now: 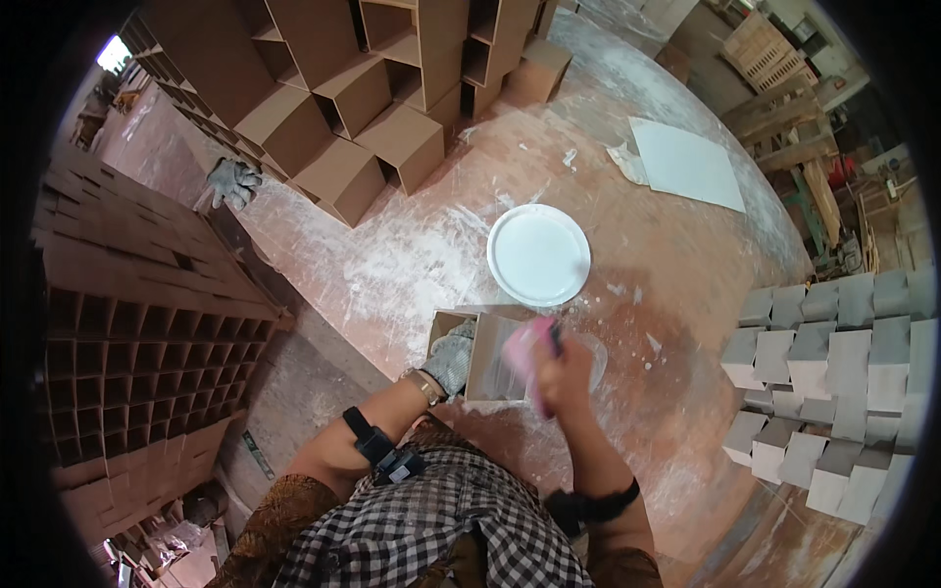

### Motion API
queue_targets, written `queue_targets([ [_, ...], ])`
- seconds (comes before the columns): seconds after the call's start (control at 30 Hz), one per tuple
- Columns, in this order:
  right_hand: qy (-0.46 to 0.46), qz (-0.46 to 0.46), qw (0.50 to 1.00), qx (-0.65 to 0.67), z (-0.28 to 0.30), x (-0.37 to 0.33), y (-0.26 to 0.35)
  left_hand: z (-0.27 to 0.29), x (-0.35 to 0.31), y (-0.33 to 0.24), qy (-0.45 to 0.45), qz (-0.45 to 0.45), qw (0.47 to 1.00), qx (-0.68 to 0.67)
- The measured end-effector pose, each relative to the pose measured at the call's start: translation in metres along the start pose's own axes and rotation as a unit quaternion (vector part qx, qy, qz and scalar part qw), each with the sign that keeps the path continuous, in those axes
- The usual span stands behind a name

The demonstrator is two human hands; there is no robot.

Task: Applying a white liquid sealant or adhesive to the interior and exterior of wooden cubby boxes using a pink sponge.

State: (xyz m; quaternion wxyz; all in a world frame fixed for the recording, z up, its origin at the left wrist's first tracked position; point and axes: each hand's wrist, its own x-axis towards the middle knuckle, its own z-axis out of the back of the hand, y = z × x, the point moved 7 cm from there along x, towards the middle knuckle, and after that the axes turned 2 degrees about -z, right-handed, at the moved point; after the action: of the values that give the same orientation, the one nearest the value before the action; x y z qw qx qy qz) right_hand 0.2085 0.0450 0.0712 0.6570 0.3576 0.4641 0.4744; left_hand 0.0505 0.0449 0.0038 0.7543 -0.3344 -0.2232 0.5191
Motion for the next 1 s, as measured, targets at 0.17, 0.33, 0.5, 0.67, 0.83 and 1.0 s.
queue_targets([
  [0.17,-0.146,0.107,0.901,-0.395,0.005,0.098,0.032,0.003,0.000,-0.002,-0.023,0.012,0.999,-0.037],
  [0.33,-0.087,0.068,0.870,-0.480,-0.008,0.120,0.013,-0.001,0.001,-0.001,0.000,0.012,1.000,-0.008],
  [0.5,-0.131,0.053,0.920,-0.366,0.010,0.114,0.021,-0.005,0.001,0.004,0.006,0.029,0.999,-0.035],
  [0.67,-0.130,0.060,0.898,-0.416,0.008,0.108,0.020,0.004,0.002,-0.002,0.013,0.023,0.999,-0.036],
  [0.83,-0.083,0.208,0.837,-0.499,-0.007,0.076,0.022,-0.003,0.000,0.004,-0.028,-0.007,0.999,-0.033],
  [1.0,-0.045,0.150,0.911,-0.381,0.014,0.040,0.012,0.001,0.003,-0.002,0.007,-0.013,1.000,-0.021],
])
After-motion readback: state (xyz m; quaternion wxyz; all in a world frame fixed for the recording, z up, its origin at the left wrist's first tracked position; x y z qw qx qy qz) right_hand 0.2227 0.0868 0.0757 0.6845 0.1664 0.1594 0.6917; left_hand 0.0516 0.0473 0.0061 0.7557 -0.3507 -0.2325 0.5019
